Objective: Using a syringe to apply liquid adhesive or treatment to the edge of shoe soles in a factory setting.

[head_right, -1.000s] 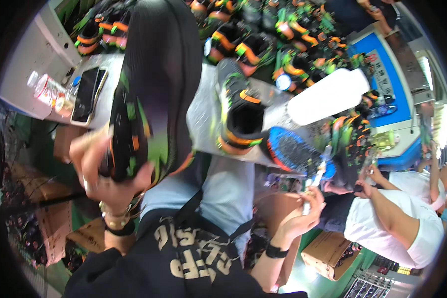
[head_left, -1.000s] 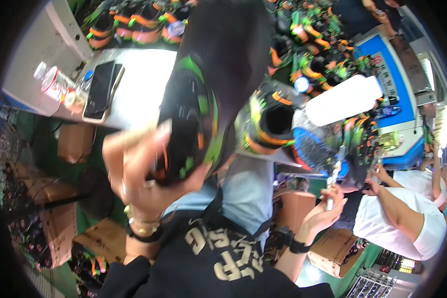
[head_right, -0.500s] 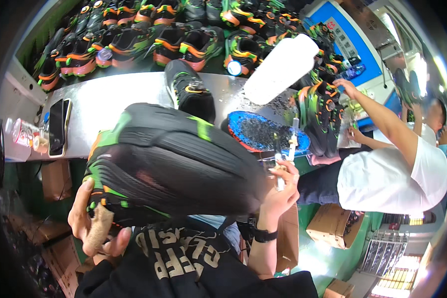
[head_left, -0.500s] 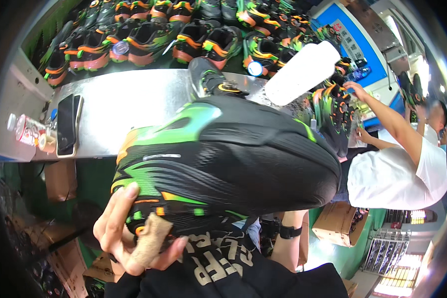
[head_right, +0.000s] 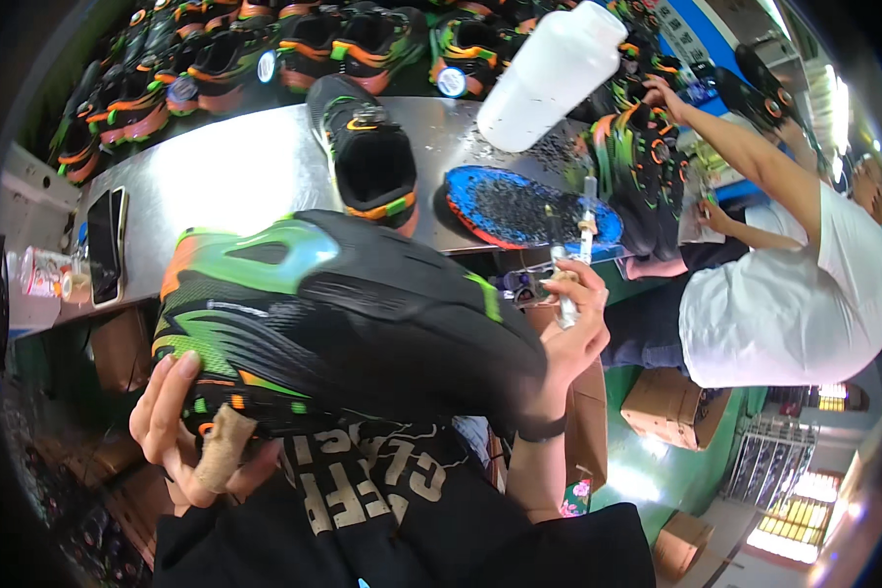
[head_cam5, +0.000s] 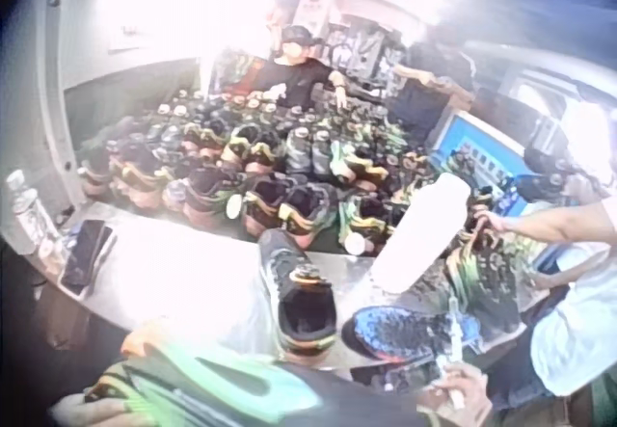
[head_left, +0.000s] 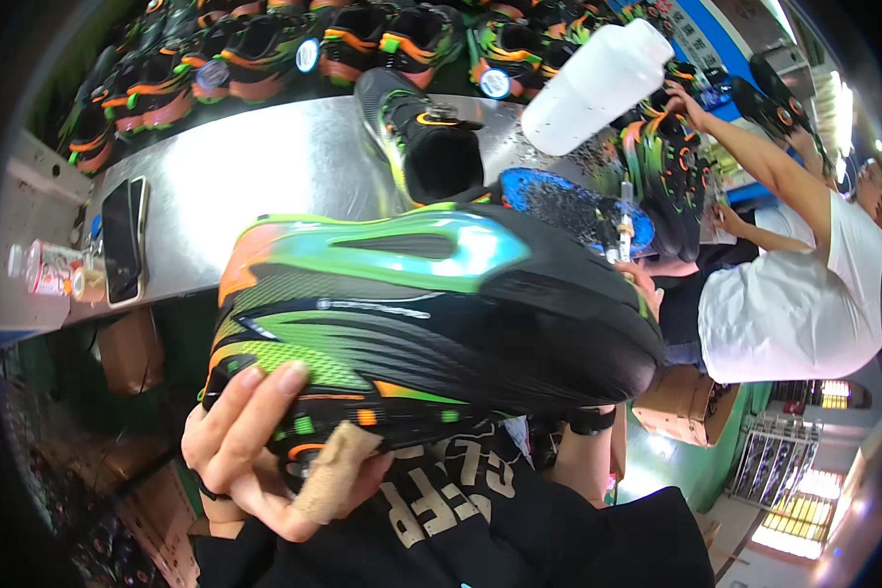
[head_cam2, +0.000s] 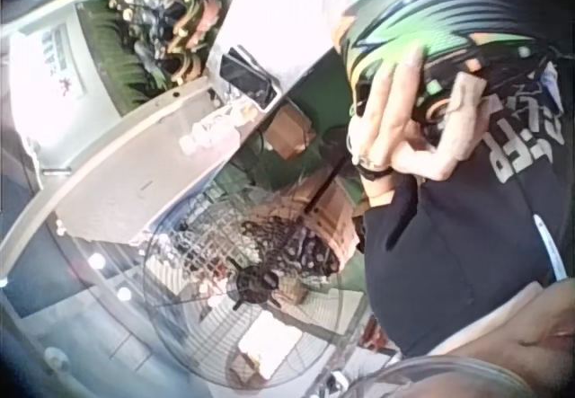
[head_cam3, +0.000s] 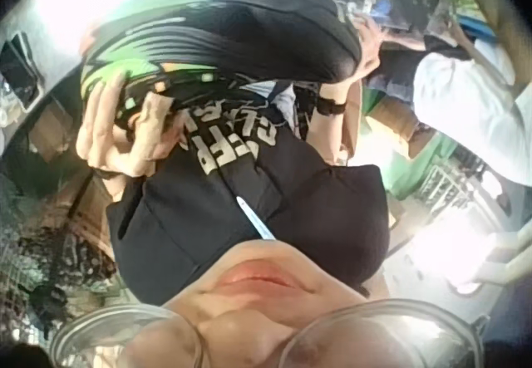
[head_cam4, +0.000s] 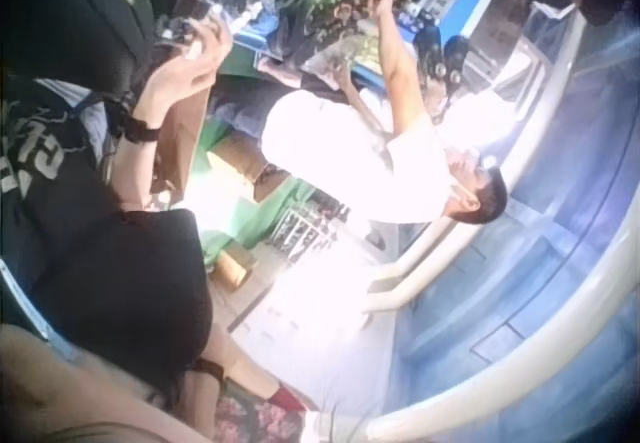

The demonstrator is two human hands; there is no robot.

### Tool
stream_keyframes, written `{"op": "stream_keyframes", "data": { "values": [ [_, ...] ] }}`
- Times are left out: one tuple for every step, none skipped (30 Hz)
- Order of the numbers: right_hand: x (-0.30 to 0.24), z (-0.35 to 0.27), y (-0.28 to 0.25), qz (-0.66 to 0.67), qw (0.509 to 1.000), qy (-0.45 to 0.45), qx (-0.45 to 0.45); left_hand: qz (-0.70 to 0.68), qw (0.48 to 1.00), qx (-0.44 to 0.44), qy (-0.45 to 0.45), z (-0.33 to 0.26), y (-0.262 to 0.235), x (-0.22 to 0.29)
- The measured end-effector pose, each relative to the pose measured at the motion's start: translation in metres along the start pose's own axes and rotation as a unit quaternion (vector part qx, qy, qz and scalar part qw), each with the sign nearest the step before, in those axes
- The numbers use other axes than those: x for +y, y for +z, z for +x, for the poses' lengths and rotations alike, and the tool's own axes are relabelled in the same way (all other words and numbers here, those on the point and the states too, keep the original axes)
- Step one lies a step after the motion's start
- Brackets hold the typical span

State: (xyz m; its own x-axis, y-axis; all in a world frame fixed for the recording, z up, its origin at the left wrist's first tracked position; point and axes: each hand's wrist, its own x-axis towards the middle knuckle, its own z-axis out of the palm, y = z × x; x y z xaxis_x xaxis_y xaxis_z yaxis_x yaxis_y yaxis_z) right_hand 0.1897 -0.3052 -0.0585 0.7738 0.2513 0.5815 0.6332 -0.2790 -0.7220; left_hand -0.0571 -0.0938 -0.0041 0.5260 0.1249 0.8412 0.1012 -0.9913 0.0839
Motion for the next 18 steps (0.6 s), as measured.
{"op": "stream_keyframes", "data": {
  "values": [
    [0.017, -0.004, 0.008, 0.038, 0.999, 0.004, -0.014, 0.024, 0.998, -0.046, -0.028, -0.010, -0.013, 0.006],
    [0.023, -0.003, 0.006, 0.057, 0.998, 0.008, -0.013, 0.026, 0.995, -0.086, -0.049, -0.012, -0.018, 0.005],
    [0.023, -0.003, 0.002, 0.055, 0.998, 0.009, -0.009, 0.004, 0.995, -0.083, -0.050, -0.013, -0.015, 0.001],
    [0.019, -0.003, 0.000, 0.023, 0.999, 0.046, 0.015, 0.004, 0.995, -0.083, -0.050, -0.012, -0.011, -0.001],
    [0.015, -0.002, 0.003, -0.001, 0.996, 0.081, 0.027, 0.004, 0.998, -0.056, -0.038, -0.010, -0.008, -0.002],
    [0.022, -0.002, 0.002, 0.028, 0.998, 0.057, 0.023, 0.005, 0.999, -0.030, -0.026, -0.007, -0.004, -0.002],
    [0.021, -0.002, 0.001, -0.013, 1.000, -0.017, 0.011, 0.005, 0.998, 0.056, 0.003, -0.005, 0.011, -0.004],
    [0.016, -0.001, 0.000, -0.055, 0.994, -0.091, 0.003, -0.012, 0.998, 0.051, 0.016, -0.004, 0.013, -0.006],
    [0.023, -0.002, -0.009, -0.162, 0.983, -0.081, -0.001, -0.011, 0.998, 0.018, 0.065, -0.002, 0.008, -0.010],
    [0.049, -0.007, -0.022, 0.011, 0.998, 0.067, -0.003, -0.010, 0.994, -0.015, 0.111, -0.001, 0.003, -0.015],
    [0.030, -0.008, -0.014, -0.070, 0.997, 0.008, 0.005, -0.030, 0.989, -0.001, 0.143, -0.003, 0.007, -0.022],
    [0.011, -0.006, -0.005, -0.152, 0.987, -0.054, 0.014, -0.027, 0.984, 0.028, 0.174, -0.006, 0.014, -0.026],
    [0.014, -0.005, -0.002, -0.151, 0.987, -0.055, -0.015, -0.012, 0.979, 0.027, 0.204, -0.002, 0.015, -0.031],
    [0.019, -0.001, -0.007, -0.156, 0.985, -0.058, -0.043, -0.002, 0.973, 0.026, 0.231, 0.001, 0.016, -0.034],
    [0.029, -0.001, -0.006, -0.199, 0.977, -0.054, -0.046, -0.005, 0.969, 0.025, 0.247, 0.001, 0.015, -0.035],
    [0.036, -0.001, -0.006, -0.199, 0.977, -0.060, -0.047, -0.004, 0.965, 0.028, 0.261, 0.006, 0.013, -0.039],
    [0.029, -0.001, 0.000, -0.159, 0.985, -0.064, -0.036, -0.011, 0.960, 0.033, 0.279, 0.006, 0.016, -0.044],
    [0.021, -0.002, 0.011, -0.112, 0.991, -0.067, -0.027, -0.012, 0.954, 0.034, 0.297, 0.006, 0.016, -0.048]
  ]
}}
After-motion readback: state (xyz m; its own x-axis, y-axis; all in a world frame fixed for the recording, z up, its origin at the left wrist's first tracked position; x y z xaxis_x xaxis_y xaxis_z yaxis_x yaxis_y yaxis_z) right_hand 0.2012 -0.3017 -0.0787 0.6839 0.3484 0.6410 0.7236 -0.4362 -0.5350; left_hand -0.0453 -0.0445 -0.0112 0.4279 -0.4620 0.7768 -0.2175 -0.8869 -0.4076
